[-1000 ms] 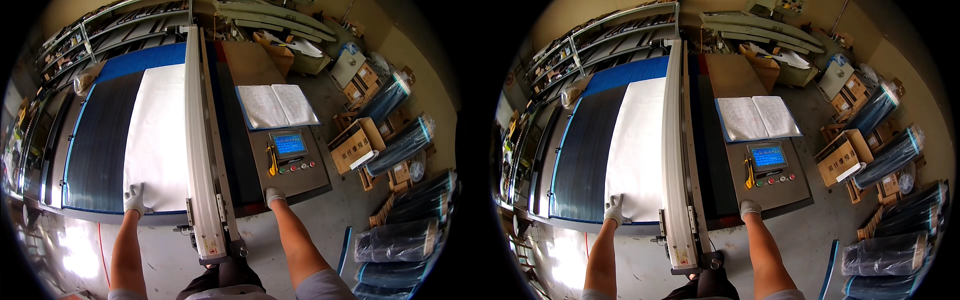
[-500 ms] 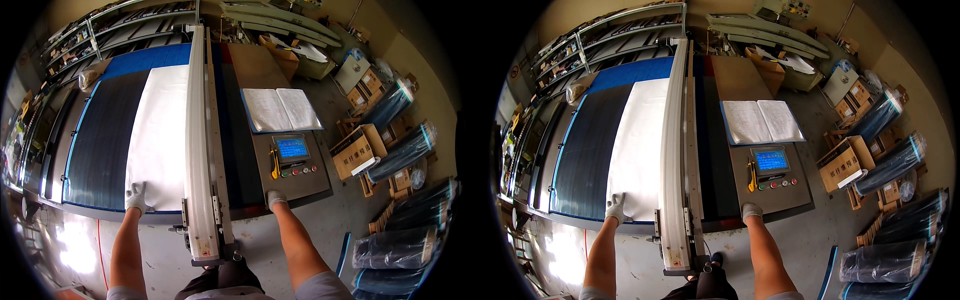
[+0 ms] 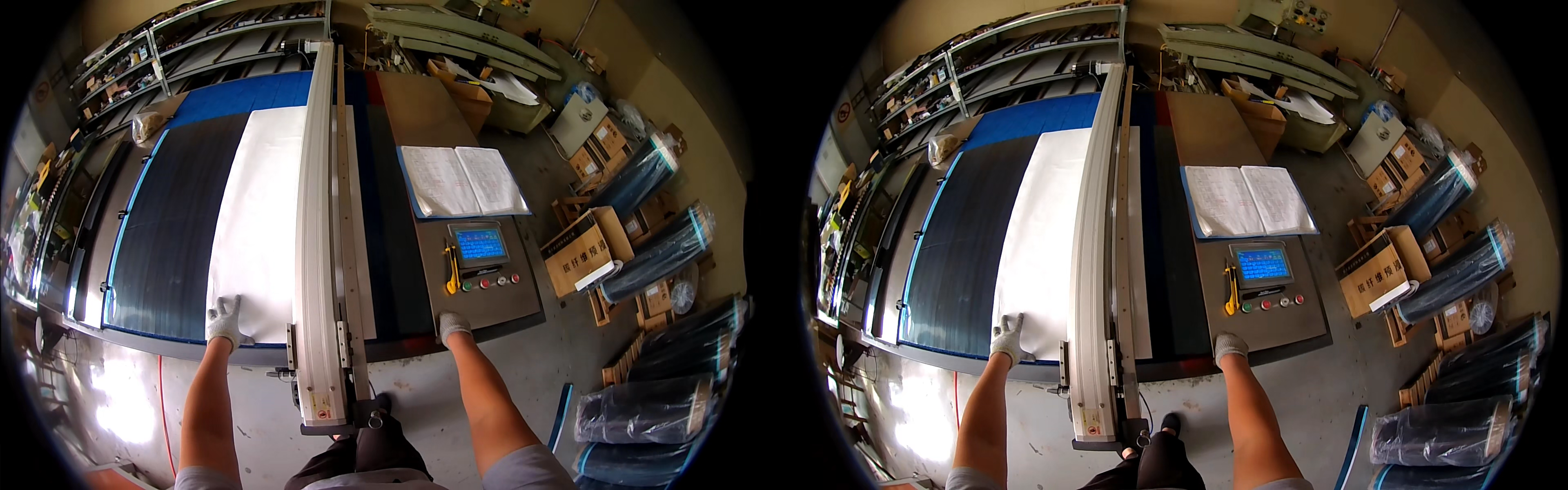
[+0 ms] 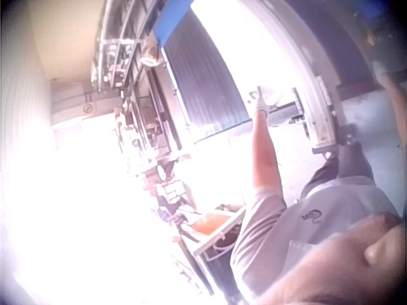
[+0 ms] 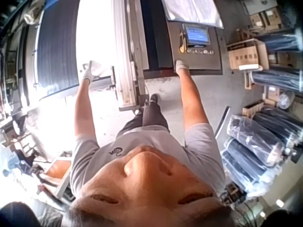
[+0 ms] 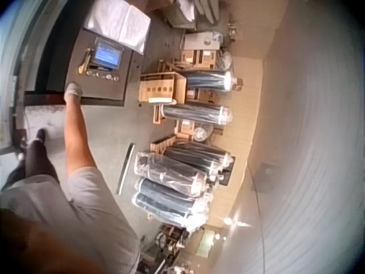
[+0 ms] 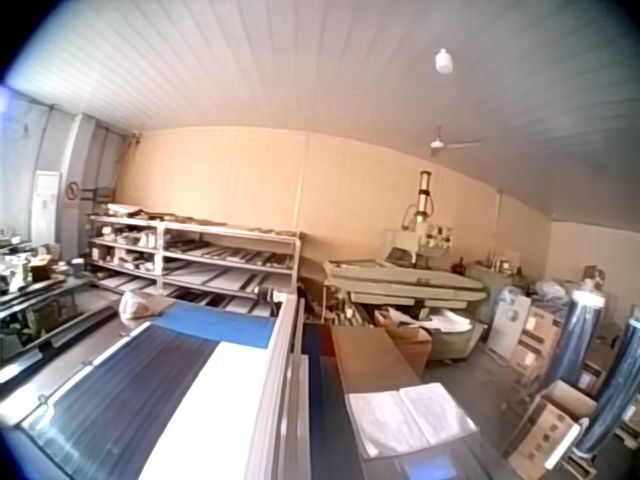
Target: The person operates a large industrial cutting machine, placing a white sheet of material onto the conveyor belt. They align the material and guide it through the machine to cut it into strips. Finally, the person removes the cut strips from the machine.
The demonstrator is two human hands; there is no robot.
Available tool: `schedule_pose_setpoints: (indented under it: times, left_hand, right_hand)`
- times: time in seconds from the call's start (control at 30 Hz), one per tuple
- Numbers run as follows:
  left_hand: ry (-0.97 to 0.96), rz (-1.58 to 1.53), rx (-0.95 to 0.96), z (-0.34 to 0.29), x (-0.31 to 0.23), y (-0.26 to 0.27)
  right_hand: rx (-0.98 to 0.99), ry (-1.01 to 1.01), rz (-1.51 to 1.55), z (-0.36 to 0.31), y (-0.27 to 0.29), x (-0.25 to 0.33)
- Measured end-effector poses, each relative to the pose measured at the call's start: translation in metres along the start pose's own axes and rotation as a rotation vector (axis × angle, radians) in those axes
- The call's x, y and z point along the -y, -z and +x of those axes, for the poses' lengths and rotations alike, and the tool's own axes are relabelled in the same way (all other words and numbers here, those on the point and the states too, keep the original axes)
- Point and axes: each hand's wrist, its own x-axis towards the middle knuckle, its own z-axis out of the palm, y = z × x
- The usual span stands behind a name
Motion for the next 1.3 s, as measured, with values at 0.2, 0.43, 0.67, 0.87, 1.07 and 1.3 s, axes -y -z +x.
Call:
schedule_pose_setpoints:
  times: [0.2,0.43,0.67,0.87,1.07,1.3]
  left_hand:
    - [0.02,0.003,0.018,-0.003,0.003,0.003]
    - [0.005,0.001,0.013,-0.001,0.005,0.002]
    - [0.025,0.011,0.015,-0.006,0.001,0.006]
    - [0.017,0.002,-0.023,-0.008,0.0,0.005]
    - [0.022,-0.006,-0.021,-0.011,0.002,0.006]
    - [0.017,0.009,-0.015,-0.005,0.001,0.003]
  right_hand:
    - [-0.016,0.079,-0.123,-0.023,0.017,0.016]
    - [0.006,0.053,-0.152,-0.036,0.03,0.021]
    - [-0.014,0.049,-0.146,-0.029,0.023,0.018]
    - [-0.072,0.07,-0.161,-0.017,0.01,0.011]
    - [-0.002,0.068,-0.212,-0.025,0.019,0.02]
    - [-0.014,0.052,-0.199,-0.026,0.021,0.016]
